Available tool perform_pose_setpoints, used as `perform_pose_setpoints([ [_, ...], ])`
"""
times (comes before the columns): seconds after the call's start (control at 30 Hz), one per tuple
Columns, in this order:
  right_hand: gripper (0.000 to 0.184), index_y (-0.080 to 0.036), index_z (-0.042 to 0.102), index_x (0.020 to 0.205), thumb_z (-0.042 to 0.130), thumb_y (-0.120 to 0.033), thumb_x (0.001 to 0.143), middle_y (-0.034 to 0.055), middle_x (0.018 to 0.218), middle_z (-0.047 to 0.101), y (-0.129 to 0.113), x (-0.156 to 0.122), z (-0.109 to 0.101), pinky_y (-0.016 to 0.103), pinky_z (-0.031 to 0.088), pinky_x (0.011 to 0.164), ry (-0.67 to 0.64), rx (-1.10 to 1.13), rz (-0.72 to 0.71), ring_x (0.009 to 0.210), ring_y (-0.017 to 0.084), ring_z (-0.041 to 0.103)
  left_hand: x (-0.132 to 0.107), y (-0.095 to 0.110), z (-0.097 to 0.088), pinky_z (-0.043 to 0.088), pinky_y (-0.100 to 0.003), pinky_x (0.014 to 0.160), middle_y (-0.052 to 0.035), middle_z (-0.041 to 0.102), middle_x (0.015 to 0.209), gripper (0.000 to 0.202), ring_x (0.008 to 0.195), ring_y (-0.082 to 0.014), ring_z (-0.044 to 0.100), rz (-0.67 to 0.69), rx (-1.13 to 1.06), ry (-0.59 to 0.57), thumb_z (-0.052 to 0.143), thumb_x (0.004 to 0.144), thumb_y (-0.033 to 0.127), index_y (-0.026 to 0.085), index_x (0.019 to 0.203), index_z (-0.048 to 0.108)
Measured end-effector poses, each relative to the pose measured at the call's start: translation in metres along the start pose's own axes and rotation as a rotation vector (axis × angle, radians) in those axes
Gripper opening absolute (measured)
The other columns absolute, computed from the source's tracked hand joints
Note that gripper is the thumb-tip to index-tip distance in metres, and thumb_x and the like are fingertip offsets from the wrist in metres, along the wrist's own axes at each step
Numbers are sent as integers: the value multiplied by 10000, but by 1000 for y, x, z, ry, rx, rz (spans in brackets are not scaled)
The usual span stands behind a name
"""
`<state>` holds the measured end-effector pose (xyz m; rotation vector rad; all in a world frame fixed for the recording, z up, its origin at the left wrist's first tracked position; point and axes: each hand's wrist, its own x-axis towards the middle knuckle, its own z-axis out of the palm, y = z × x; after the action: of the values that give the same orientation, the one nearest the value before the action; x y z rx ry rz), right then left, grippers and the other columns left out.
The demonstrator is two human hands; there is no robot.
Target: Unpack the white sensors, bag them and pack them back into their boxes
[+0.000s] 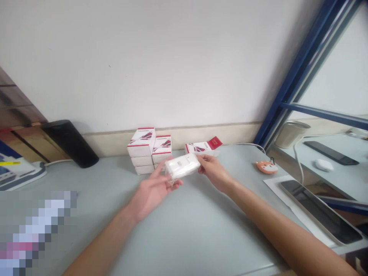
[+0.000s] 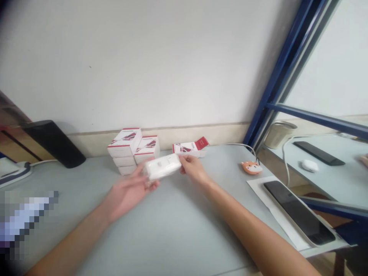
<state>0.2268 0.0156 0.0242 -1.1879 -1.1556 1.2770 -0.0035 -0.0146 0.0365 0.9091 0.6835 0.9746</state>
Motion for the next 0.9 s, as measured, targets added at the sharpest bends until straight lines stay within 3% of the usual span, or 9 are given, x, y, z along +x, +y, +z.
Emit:
perform_pose_setpoints([
  [0.1,418,-206,624,755,769,-598,766,-19,640,501,0,0,1,312,411,652,-27,73,12,644,143,450,-4,-2,0,525,-445,1012,-59,732,1126,723,988,-245,718,21,185,-7,817,835,252,353,1485,519],
  [0.27,387,-207,645,820,767,-572,786,-22,655,507,-1,-4,4,318,399,678,30,96,14,648,142,439,-2,-6,2,541,-433,949,-71,734,1047,723,904,-232,734,35,394,51,771,892,501,314,1503,433],
  [0.43,380,-229,568,765,740,-561,826,-38,629,468,-1,-5,7,314,356,661,104,113,-30,628,139,403,2,-13,1,534,-310,819,-106,684,1226,680,974,-213,695,195,546,152,825,789,610,243,1285,539],
  [0.6,337,-232,543,745,736,-487,850,-29,669,471,0,-8,9,316,384,686,89,153,6,646,139,390,1,-15,1,481,-258,683,-69,692,1078,551,848,-182,654,289,625,118,781,815,639,222,1094,551],
  [0.77,272,-224,572,758,791,-384,787,-34,718,455,0,-8,10,307,410,705,39,312,67,653,125,364,0,-17,-1,423,-253,618,-13,665,807,488,715,-168,619,262,757,150,668,883,689,223,988,565],
  [0.9,325,-226,566,779,778,-472,798,-47,661,457,5,-6,12,303,363,660,54,227,24,634,125,391,1,-19,-2,466,-277,666,-29,707,760,540,686,-175,632,225,764,226,517,940,741,212,909,623],
])
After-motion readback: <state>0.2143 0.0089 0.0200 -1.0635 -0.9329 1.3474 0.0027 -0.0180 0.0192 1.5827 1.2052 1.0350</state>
